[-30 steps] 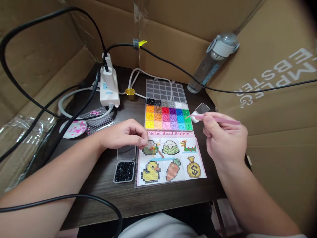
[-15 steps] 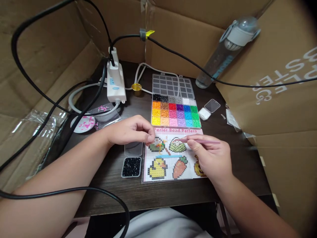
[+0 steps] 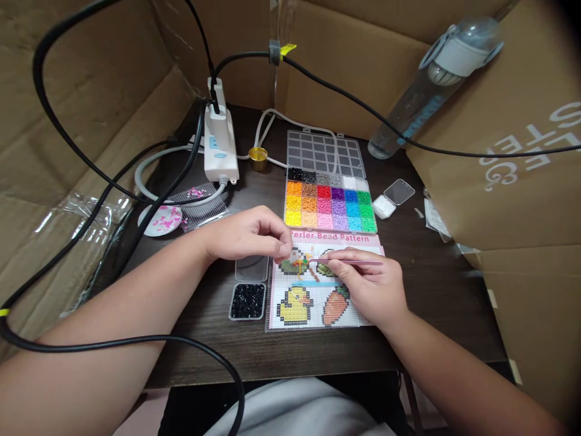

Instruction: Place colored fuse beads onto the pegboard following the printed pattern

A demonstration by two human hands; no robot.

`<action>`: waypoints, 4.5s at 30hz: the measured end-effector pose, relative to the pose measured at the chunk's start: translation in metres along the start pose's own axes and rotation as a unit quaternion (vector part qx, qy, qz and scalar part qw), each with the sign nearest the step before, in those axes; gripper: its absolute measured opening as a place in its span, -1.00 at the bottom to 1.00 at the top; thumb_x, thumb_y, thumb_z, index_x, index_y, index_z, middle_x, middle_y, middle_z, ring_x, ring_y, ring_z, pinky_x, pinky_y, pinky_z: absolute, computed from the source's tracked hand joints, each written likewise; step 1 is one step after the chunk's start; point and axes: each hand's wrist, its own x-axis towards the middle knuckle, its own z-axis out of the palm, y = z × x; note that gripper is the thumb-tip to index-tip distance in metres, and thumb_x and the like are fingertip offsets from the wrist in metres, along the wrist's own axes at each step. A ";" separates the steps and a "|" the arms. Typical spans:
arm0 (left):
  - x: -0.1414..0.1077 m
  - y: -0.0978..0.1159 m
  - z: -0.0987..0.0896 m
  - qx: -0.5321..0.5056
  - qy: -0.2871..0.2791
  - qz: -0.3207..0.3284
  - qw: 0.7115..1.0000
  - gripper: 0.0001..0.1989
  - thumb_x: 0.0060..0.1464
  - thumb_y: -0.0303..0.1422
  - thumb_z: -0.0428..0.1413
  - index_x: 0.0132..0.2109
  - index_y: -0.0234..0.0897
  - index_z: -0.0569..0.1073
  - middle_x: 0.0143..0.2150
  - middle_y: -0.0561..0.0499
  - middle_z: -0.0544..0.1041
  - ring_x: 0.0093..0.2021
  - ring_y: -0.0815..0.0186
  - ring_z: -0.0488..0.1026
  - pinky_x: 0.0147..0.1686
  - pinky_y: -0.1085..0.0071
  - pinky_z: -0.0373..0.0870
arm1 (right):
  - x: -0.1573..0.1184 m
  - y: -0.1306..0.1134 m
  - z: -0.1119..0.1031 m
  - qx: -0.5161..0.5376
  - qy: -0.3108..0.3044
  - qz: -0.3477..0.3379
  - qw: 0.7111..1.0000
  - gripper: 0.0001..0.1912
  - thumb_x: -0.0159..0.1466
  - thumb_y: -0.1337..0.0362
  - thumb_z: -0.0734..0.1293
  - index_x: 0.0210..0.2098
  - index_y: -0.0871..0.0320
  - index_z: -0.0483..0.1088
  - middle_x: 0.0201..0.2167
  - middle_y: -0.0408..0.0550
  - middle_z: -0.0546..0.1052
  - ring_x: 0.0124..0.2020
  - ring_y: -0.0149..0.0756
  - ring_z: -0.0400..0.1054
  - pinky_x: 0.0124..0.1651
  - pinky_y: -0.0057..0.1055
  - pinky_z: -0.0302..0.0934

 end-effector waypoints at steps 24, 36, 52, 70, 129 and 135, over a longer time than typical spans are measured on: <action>0.002 0.000 -0.002 0.008 0.007 0.000 1.000 -0.79 0.11 -0.33 0.14 -0.40 -0.35 0.56 -0.46 -0.03 0.57 -0.41 0.33 0.48 -0.35 0.46 0.41 | 0.022 0.015 -0.034 0.160 0.113 0.035 0.980 -0.85 0.14 0.19 0.51 -0.45 0.14 0.58 -0.42 0.00 0.65 -0.69 -0.51 0.16 -0.68 -0.45 -0.02; 0.002 0.000 -0.002 0.001 0.012 -0.007 1.000 -0.80 0.08 -0.33 0.16 -0.41 -0.35 0.57 -0.47 -0.04 0.58 -0.42 0.31 0.48 -0.35 0.45 0.41 | 0.026 0.011 -0.038 0.175 0.123 0.034 0.976 -0.84 0.13 0.18 0.51 -0.45 0.12 0.55 -0.42 0.00 0.64 -0.66 -0.46 0.24 -0.67 -0.44 -0.03; 0.001 0.004 0.001 0.001 0.000 -0.009 1.000 -0.81 0.09 -0.36 0.12 -0.41 -0.37 0.55 -0.47 -0.03 0.55 -0.43 0.35 0.44 -0.36 0.47 0.37 | 0.003 0.005 -0.006 -0.008 0.005 -0.032 0.999 -0.92 0.17 0.36 0.46 -0.39 0.07 0.64 -0.42 -0.11 0.68 -0.40 -0.26 0.59 -0.35 -0.40 0.52; 0.002 0.005 0.001 -0.001 0.000 -0.007 1.000 -0.82 0.08 -0.40 0.13 -0.41 -0.39 0.56 -0.48 -0.02 0.55 -0.44 0.37 0.43 -0.36 0.49 0.35 | 0.005 0.004 -0.001 -0.003 -0.025 -0.021 0.999 -0.89 0.16 0.43 0.44 -0.39 0.13 0.63 -0.44 -0.12 0.68 -0.41 -0.32 0.59 -0.34 -0.50 0.49; -0.004 -0.004 0.005 -0.083 0.017 -0.020 0.996 -0.88 0.01 -0.42 0.17 -0.44 -0.39 0.53 -0.52 0.03 0.48 -0.48 0.42 0.35 -0.42 0.50 0.28 | 0.100 0.010 0.055 0.043 0.081 0.017 0.996 -0.81 0.16 0.21 0.42 -0.33 0.20 0.59 -0.39 0.03 0.65 -0.35 -0.23 0.53 -0.35 -0.33 0.42; -0.003 -0.004 0.005 -0.081 0.016 -0.017 0.996 -0.88 0.02 -0.43 0.16 -0.44 -0.39 0.54 -0.51 0.03 0.49 -0.48 0.43 0.35 -0.42 0.50 0.29 | 0.101 0.006 0.056 0.064 0.087 0.033 0.994 -0.83 0.16 0.22 0.42 -0.35 0.20 0.57 -0.38 0.03 0.65 -0.32 -0.22 0.53 -0.37 -0.34 0.42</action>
